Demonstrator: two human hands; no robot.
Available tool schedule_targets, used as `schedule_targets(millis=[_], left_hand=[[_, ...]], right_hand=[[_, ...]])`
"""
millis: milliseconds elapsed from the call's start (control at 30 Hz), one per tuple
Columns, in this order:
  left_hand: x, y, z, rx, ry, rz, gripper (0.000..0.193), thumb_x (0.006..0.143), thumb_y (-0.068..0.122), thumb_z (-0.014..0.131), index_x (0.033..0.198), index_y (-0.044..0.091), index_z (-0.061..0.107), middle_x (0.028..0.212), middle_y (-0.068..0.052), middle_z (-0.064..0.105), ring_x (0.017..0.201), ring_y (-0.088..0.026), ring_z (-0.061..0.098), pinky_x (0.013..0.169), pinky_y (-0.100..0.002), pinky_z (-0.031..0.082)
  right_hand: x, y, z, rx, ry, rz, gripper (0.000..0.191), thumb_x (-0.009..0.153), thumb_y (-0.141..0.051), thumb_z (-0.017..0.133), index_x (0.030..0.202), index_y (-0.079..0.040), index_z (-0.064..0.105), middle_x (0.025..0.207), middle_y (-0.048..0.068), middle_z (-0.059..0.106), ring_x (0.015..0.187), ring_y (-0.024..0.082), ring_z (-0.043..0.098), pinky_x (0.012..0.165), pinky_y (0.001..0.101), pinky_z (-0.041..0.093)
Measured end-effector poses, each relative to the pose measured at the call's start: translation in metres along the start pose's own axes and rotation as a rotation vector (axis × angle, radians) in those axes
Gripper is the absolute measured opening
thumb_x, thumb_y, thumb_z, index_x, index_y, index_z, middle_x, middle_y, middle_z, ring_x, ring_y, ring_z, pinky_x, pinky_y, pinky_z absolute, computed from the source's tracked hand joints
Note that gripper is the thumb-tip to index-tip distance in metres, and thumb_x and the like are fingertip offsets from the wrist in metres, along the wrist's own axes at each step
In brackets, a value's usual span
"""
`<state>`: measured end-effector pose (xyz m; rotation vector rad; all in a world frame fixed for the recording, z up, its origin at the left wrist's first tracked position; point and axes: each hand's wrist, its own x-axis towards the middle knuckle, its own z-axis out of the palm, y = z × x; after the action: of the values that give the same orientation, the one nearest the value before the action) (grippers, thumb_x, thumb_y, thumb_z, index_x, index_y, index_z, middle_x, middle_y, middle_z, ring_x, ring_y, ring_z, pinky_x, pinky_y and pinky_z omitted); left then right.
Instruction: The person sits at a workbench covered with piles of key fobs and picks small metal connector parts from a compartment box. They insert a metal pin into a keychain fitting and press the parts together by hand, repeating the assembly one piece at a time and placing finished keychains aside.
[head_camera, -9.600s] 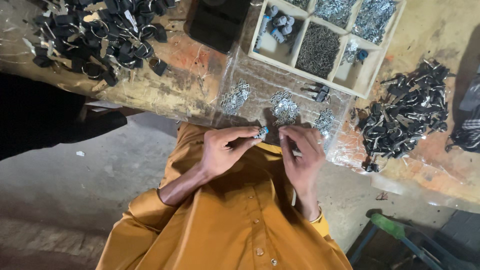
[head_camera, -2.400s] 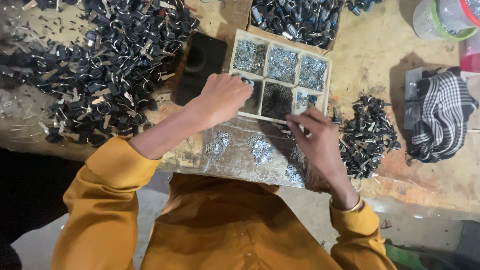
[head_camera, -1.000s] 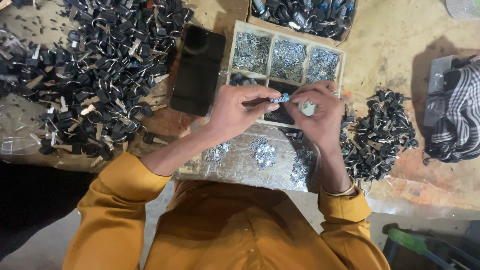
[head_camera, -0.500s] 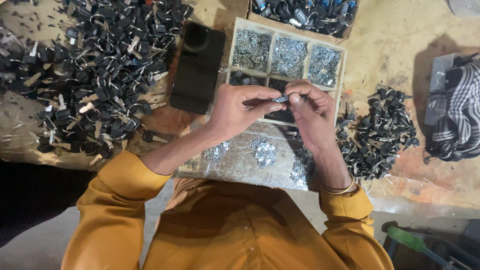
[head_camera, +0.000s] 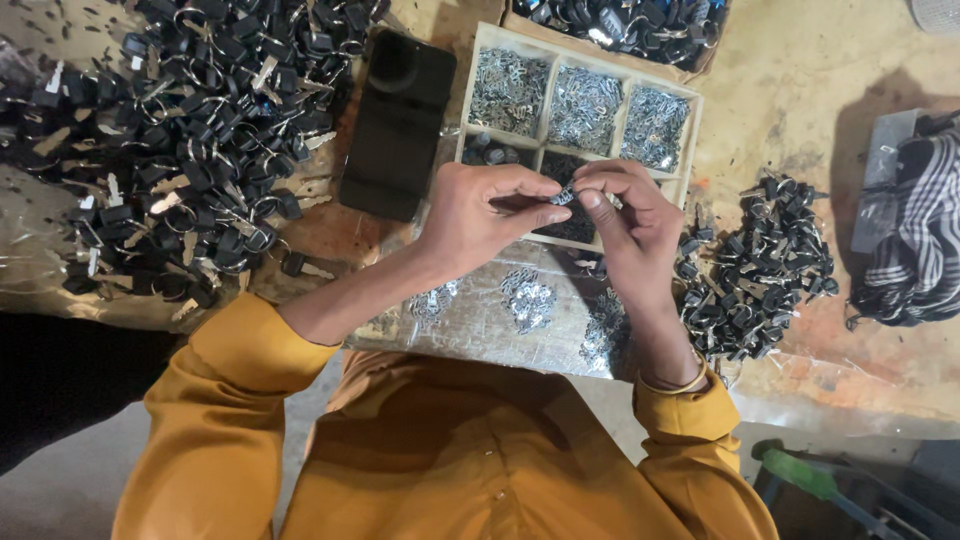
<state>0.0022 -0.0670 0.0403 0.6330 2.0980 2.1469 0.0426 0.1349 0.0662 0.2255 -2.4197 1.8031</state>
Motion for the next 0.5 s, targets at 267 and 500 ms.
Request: schedule_targets(millis=[267, 500], left_hand=[[0.0, -0.003, 0.0, -0.006, -0.001, 0.021, 0.021, 0.086, 0.006, 0.087, 0.103, -0.001, 0.077, 0.099, -0.011, 0.08, 0.089, -0.014, 0.079, 0.077, -0.026, 0.068], [0.0, -0.003, -0.001, -0.006, 0.003, 0.023, 0.021, 0.085, 0.005, 0.087, 0.102, 0.0, 0.078, 0.098, -0.011, 0.08, 0.088, -0.015, 0.08, 0.076, -0.025, 0.068]], right_hand=[[0.0, -0.003, 0.003, -0.023, 0.001, 0.042, 0.008, 0.103, 0.003, 0.068, 0.111, 0.003, 0.069, 0.119, 0.012, 0.068, 0.115, 0.018, 0.063, 0.101, 0.0302, 0.05], [-0.003, 0.012, 0.006, 0.328, -0.025, 0.148, 0.01, 0.104, 0.006, 0.066, 0.113, 0.003, 0.069, 0.124, 0.008, 0.062, 0.117, 0.016, 0.059, 0.104, 0.0293, 0.047]])
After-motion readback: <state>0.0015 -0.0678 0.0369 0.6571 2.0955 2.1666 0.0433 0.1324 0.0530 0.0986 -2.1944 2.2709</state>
